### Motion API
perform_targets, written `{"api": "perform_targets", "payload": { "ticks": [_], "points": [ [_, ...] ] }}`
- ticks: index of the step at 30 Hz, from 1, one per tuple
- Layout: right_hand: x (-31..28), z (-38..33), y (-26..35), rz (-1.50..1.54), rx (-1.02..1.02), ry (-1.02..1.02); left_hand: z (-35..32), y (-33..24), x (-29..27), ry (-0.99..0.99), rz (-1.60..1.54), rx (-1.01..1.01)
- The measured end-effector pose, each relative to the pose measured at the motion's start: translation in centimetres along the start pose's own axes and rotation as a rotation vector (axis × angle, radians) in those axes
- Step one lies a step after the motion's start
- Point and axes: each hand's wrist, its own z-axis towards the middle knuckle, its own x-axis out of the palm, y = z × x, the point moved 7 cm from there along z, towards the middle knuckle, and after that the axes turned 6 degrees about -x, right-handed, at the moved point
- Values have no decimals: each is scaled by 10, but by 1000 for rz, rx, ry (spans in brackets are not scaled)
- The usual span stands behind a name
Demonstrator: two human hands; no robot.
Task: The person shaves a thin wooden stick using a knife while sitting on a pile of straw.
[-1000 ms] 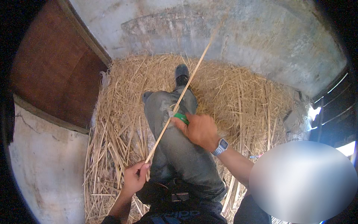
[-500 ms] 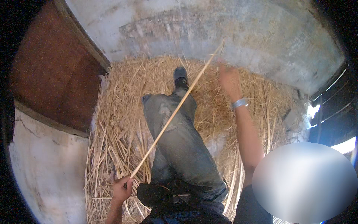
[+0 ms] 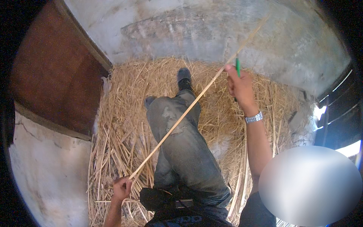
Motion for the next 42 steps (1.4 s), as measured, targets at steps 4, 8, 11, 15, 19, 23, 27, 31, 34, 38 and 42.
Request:
{"api": "perform_targets", "payload": {
  "ticks": [4, 8, 11, 15, 19, 23, 27, 31, 34, 38, 42],
  "points": [
    [16, -1, 5, -382, -46, 140, 5, -7, -6, -32, 43, 71],
    [22, -7, 9, -368, -23, 232, 1, -3, -6, -23, 152, 88],
    [4, 0, 13, -399, -122, 142, 0, 2, -4, -15, 113, 21],
    [-38, 10, 27, -146, -173, -207, 1, 3, -5, -13, 104, 30],
    [-92, 12, 20, -38, -195, -644, 2, 3, -4, -4, 63, 13],
    [-122, 2, 20, 98, -319, -911, 9, -12, -4, -23, 67, 94],
    [-115, 4, 5, 234, -327, -712, 7, 8, 2, 102, -81, -89],
    [-44, -17, 10, 34, -210, -301, 8, 7, 4, 216, -165, -148],
    [5, -27, 17, -180, -76, -110, 9, 4, 7, 178, -236, -94],
    [24, -20, 16, -302, -132, -46, 12, 6, 8, 180, -282, -95],
    [20, -11, 25, -296, -116, -138, 7, 14, 6, 174, -217, -114]
  ]
}}
